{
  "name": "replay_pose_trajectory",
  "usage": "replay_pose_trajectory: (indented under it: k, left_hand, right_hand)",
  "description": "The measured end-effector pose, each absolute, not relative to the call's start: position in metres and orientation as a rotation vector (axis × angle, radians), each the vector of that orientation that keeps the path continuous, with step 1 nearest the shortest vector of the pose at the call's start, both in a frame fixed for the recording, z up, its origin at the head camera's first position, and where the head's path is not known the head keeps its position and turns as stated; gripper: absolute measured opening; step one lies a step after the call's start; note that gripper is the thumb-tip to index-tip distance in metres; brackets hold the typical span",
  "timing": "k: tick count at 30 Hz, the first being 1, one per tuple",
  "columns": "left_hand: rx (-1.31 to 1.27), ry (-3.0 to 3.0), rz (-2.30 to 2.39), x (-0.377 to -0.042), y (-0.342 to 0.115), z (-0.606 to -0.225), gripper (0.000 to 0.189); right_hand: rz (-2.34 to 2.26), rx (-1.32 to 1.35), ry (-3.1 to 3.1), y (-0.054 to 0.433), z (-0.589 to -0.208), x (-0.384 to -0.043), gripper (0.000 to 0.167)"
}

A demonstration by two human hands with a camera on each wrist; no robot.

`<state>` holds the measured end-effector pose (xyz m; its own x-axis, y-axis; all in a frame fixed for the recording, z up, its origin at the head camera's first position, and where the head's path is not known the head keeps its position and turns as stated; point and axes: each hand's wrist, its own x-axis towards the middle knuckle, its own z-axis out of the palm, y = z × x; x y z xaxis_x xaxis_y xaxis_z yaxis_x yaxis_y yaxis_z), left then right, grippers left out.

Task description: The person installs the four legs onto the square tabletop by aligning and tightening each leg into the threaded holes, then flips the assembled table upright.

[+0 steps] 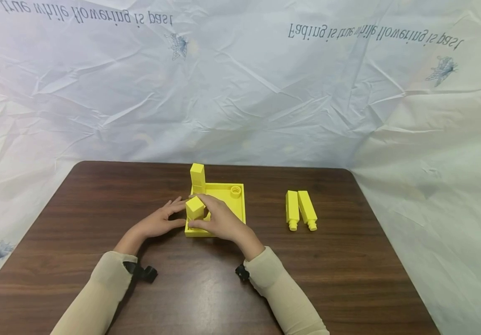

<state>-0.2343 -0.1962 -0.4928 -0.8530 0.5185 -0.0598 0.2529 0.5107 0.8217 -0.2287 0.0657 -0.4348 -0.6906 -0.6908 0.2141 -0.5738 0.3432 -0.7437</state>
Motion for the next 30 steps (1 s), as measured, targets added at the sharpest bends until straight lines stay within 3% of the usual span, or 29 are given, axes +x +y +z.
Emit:
replay_pose_trajectory:
  k: [30]
  left_hand:
    - [0.686,2.453,1.281,-0.2358,-0.1943,-0.4918,0.065]
  right_hand:
    - [-1.317,-1.177,2.495,0.0666,-0.4356,-0.2285,0.019]
